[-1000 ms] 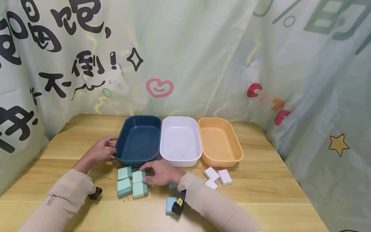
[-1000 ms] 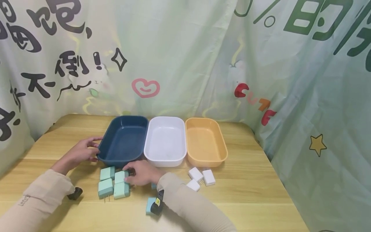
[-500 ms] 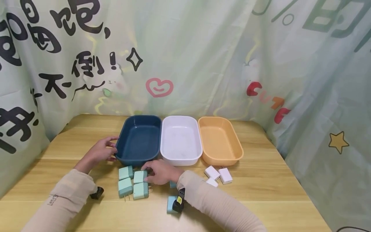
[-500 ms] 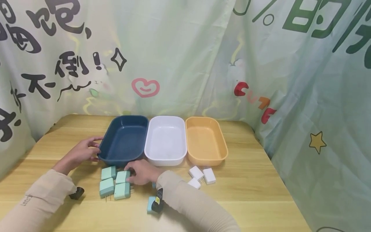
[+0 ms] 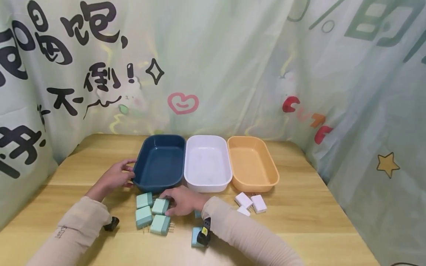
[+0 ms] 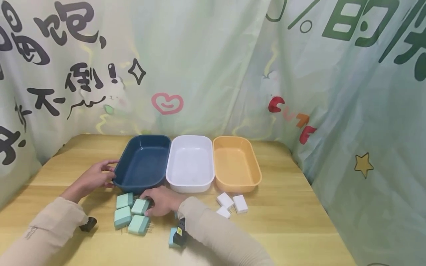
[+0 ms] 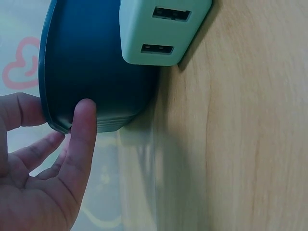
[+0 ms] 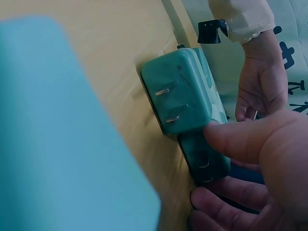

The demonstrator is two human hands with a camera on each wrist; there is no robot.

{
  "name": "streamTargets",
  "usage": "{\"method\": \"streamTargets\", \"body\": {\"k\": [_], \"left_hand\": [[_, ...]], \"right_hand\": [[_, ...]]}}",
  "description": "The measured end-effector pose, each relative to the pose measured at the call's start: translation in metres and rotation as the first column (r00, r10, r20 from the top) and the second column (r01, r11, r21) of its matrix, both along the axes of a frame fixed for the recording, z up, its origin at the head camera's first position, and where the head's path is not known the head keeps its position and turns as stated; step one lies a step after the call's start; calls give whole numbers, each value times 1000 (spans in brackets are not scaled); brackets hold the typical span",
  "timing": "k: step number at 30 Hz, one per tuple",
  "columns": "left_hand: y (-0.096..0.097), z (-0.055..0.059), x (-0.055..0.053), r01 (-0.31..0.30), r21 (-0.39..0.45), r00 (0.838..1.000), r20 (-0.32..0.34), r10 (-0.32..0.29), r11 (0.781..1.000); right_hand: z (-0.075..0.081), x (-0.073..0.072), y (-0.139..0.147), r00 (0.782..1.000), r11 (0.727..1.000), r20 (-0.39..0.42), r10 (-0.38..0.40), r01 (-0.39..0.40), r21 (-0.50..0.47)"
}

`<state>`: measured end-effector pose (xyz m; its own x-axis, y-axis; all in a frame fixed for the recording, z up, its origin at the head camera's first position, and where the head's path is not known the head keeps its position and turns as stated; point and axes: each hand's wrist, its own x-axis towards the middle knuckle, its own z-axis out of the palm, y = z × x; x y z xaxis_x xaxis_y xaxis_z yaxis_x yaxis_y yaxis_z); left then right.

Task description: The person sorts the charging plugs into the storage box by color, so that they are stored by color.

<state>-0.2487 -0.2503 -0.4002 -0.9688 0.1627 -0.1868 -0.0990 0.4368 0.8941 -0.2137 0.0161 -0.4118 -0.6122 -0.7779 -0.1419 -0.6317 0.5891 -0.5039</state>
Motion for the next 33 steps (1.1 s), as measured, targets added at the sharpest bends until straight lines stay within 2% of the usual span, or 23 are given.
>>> {"method": "streamTargets", "body": {"k": [3,11,24,33], "left_hand": [[1,2,0,9,1,1000,-13,-9,1000],[2,5,3,4,-10,1000,-1,-4,1000],[2,3,1,-3,11,1000,-2,3,1000],[2,4,1,1,25,1000,-9,-1,1000]], "right_hand": [[3,-1,1,1000,1000,-18,10,-10,0],[4,-2,-1,999,999,-30,36,-35,29],[5,-2,1,997,998,-65,-49,48,-28],[6,0,5,995,999,-96,-40,37,-38]]}}
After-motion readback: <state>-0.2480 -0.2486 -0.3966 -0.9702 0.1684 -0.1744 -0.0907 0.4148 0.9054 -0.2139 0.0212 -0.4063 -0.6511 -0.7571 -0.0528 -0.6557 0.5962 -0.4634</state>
